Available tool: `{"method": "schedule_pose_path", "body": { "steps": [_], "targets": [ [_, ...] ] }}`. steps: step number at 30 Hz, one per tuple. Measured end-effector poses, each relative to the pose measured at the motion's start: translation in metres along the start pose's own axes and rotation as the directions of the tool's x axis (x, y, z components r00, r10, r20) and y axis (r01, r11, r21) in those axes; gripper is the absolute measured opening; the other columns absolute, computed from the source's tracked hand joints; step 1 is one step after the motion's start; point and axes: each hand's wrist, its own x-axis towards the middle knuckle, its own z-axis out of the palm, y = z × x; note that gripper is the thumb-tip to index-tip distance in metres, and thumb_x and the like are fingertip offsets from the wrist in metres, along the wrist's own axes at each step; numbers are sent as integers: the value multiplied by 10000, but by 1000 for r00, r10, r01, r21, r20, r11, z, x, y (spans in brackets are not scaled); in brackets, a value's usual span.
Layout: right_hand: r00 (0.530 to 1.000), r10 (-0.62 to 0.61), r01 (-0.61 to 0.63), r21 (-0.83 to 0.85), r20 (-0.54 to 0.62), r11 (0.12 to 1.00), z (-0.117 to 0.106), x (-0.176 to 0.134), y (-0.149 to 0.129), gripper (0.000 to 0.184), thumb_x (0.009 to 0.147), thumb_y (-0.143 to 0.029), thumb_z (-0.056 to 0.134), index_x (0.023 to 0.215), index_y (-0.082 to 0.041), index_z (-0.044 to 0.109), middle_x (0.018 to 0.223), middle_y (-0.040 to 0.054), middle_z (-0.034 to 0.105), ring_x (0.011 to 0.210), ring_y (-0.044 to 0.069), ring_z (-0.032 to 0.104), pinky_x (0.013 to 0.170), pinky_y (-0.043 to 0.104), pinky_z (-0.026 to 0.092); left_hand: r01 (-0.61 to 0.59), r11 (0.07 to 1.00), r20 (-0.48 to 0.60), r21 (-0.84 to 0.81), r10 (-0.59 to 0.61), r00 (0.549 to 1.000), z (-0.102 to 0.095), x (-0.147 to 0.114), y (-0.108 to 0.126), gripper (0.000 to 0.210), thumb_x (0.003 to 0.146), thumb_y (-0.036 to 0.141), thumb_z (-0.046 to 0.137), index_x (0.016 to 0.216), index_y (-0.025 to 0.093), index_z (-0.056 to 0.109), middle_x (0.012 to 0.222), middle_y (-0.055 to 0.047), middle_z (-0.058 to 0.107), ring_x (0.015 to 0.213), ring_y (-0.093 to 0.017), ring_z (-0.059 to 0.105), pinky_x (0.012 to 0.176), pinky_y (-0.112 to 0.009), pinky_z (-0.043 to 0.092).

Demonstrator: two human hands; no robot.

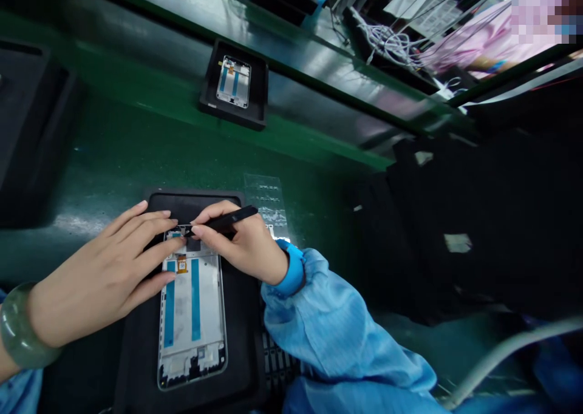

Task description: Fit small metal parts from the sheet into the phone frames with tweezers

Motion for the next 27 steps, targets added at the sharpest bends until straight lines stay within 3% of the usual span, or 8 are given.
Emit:
{"method": "schedule_pose_path", "body": {
  "steps": [3,6,9,14,27],
  "targets": [
    [990,97,-80,169,-99,982,-3,2,0,154,842,-342,652,866,-203,591,823,14,663,744,146,679,695,289,570,12,1000,-7,10,-12,1000,-1,1,3,362,922,382,483,1243,233,559,1273,-83,563,1294,-262,455,1164,-528,282],
    [955,220,-119,421,-199,899,-6,7,-2,230,825,-390,666,856,-202,538,841,6,657,737,136,694,702,288,597,12,1000,-27,-2,-12,1000,0,2,3,347,917,370,495,1223,227,571,1276,-84,562,1280,-260,469,1168,-522,275],
    [949,248,-121,501,-195,857,-4,11,-2,269,795,-398,697,873,-204,528,897,13,662,789,134,692,760,301,598,-2,1000,-46,-8,2,999,2,2,2,352,909,392,510,1216,231,572,1262,-78,563,1263,-251,481,1175,-519,259],
    [974,197,-137,410,-108,902,7,10,8,286,802,-407,685,923,-205,523,930,40,659,817,150,682,781,324,580,18,1000,-43,-25,-19,999,5,0,1,450,892,409,536,1289,198,527,1289,-95,558,1290,-269,459,1190,-507,233],
    [992,78,-60,166,-101,984,8,4,4,132,855,-306,586,915,-209,519,915,38,647,796,137,671,673,254,562,11,1000,-41,-14,-12,999,5,0,2,447,903,412,520,1294,195,529,1279,-101,554,1290,-268,453,1188,-511,233]
  ]
}}
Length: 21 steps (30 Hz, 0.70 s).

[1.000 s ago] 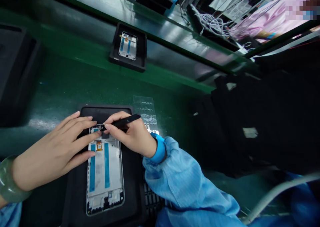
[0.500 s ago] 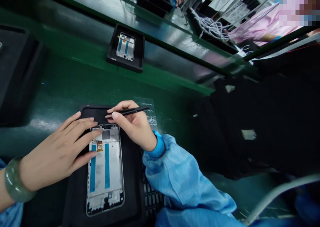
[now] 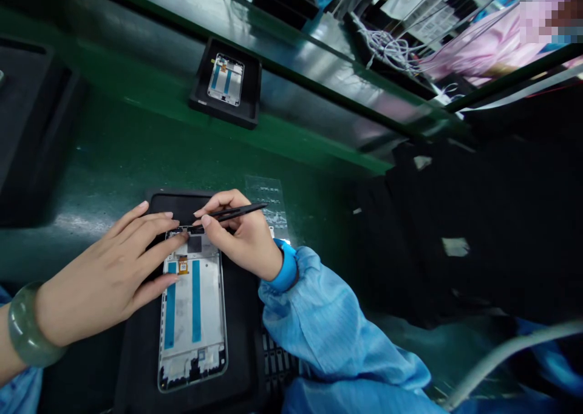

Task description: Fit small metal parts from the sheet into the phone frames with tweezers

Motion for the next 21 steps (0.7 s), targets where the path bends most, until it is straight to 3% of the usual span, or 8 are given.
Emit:
{"method": "schedule_pose_path", "body": {
  "steps": [10,16,21],
  "targets": [
    [987,-160,153,-259,-5,954,1,0,-7,41,841,-219,560,879,-202,556,863,27,639,792,137,641,730,266,528,-5,1000,-1,1,5,1000,-1,1,1,435,907,392,514,1287,180,532,1262,-110,549,1289,-269,452,1186,-508,232],
    [939,-324,337,-479,114,810,7,-2,-13,81,832,-138,507,863,-199,550,856,32,654,807,139,635,750,261,519,5,1000,35,-4,-5,999,-2,-1,1,453,911,449,492,1275,183,540,1291,-109,540,1291,-273,449,1182,-512,234],
    [987,-157,150,-172,-25,974,3,-2,0,67,860,-248,568,893,-197,541,885,30,656,733,114,657,628,222,547,5,1000,29,11,-5,1000,-1,-3,1,500,902,488,498,1330,230,500,1324,-85,538,1316,-280,429,1169,-530,256]
  ]
}}
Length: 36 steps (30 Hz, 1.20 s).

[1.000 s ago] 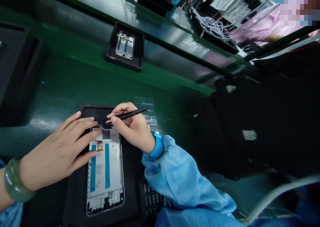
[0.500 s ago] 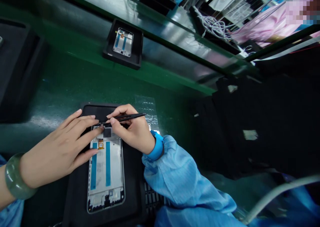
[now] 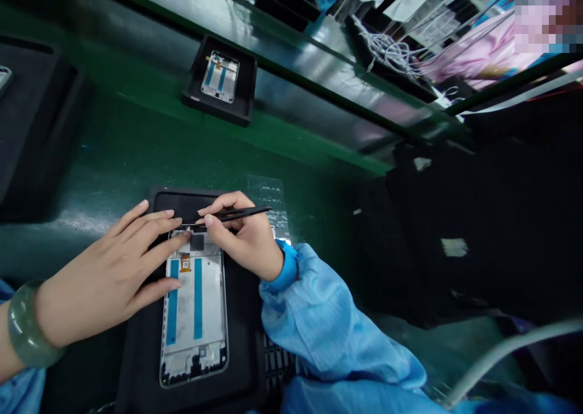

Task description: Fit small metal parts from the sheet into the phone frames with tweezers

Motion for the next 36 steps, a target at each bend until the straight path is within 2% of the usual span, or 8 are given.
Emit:
{"method": "schedule_pose_path", "body": {
  "steps": [3,10,16,18,22,29,36],
  "targets": [
    [999,35,-35,84,3,996,0,-1,5,99,856,-270,588,897,-193,542,912,46,658,761,123,666,647,232,561,1,1000,1,3,-1,1000,1,0,0,506,902,484,500,1338,227,495,1327,-88,538,1320,-281,425,1167,-534,262],
    [1000,-11,10,23,10,1000,2,1,3,69,858,-245,583,894,-197,549,921,46,667,806,131,663,703,250,562,-4,1000,0,12,4,1000,1,1,0,518,909,486,486,1349,214,477,1317,-99,535,1322,-281,418,1163,-542,265],
    [974,-224,227,-181,37,957,5,3,1,44,845,-162,568,882,-187,571,886,35,667,848,136,656,785,260,543,2,1000,3,4,-2,1000,0,0,0,499,908,486,486,1324,211,489,1305,-94,532,1316,-277,420,1168,-539,254],
    [983,-181,185,-123,42,975,4,4,2,32,856,-182,563,887,-188,565,884,32,660,820,128,662,747,244,551,5,1000,10,4,-5,1000,1,0,0,498,905,489,490,1322,216,489,1314,-92,526,1329,-275,404,1175,-534,242],
    [999,-1,0,32,43,999,1,5,3,73,874,-253,560,897,-185,549,891,30,643,707,103,660,622,211,557,3,1000,11,12,-4,1000,2,0,0,513,904,501,489,1337,227,471,1343,-89,507,1345,-271,385,1176,-531,237],
    [995,-103,102,-141,0,985,5,3,-2,21,852,-207,566,870,-196,562,879,24,647,793,124,654,723,243,555,4,1000,8,1,-4,1000,-1,1,1,491,904,494,483,1304,210,500,1309,-88,521,1324,-268,408,1182,-516,229],
    [998,-51,48,-78,-37,996,4,1,-1,28,850,-214,562,866,-202,544,873,17,640,735,106,651,646,218,550,12,1000,0,-3,-12,1000,0,1,1,518,895,496,497,1322,203,494,1291,-95,540,1302,-278,436,1169,-524,256]
  ]
}}
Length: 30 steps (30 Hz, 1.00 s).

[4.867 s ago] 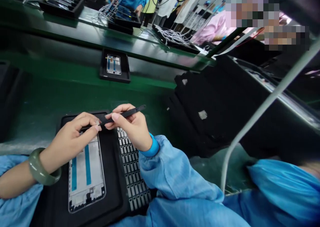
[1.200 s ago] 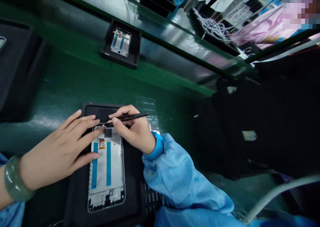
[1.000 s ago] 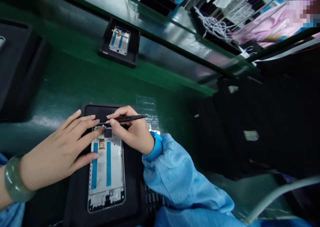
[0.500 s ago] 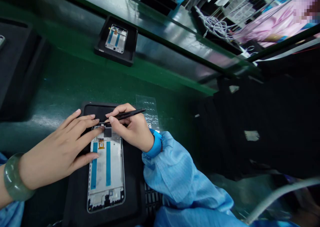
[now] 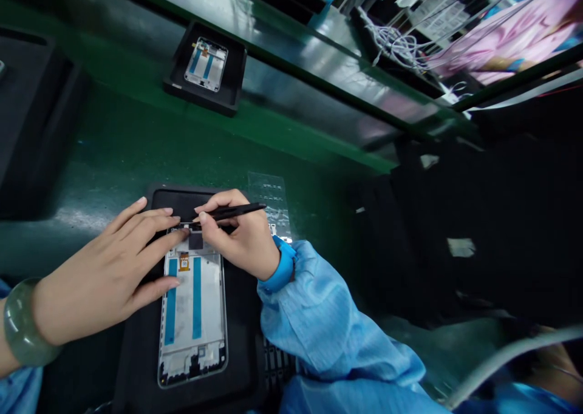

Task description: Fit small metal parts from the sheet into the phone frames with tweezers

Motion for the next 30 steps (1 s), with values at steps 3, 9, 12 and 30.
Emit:
{"method": "schedule_pose_path", "body": {
  "steps": [3,9,12,30],
  "targets": [
    [996,-89,88,-96,-2,991,-1,0,0,18,847,-200,559,864,-200,552,873,24,654,799,124,653,722,246,546,5,1000,-8,-11,-5,1000,-1,1,1,495,894,477,506,1303,200,516,1287,-93,554,1294,-281,448,1170,-523,259],
    [997,-40,44,-57,68,997,3,1,0,55,874,-249,551,894,-199,566,912,31,656,834,129,654,745,248,542,19,1000,8,1,-19,1000,-3,2,2,445,889,460,517,1271,234,549,1304,-74,559,1265,-276,479,1166,-528,264],
    [999,29,-33,84,43,996,0,3,4,106,894,-305,556,929,-205,551,926,27,646,780,124,659,681,247,554,5,999,12,33,-5,1000,-3,2,1,424,900,456,500,1263,242,550,1319,-75,547,1265,-264,477,1166,-527,261],
    [988,9,116,-778,155,618,-100,51,43,248,944,-266,481,1076,-153,658,1011,123,669,973,254,587,853,364,465,299,908,-259,-294,-377,889,-21,41,-30,495,909,495,448,1302,194,434,1353,-128,474,1287,-262,455,1091,-482,380]
  ]
}}
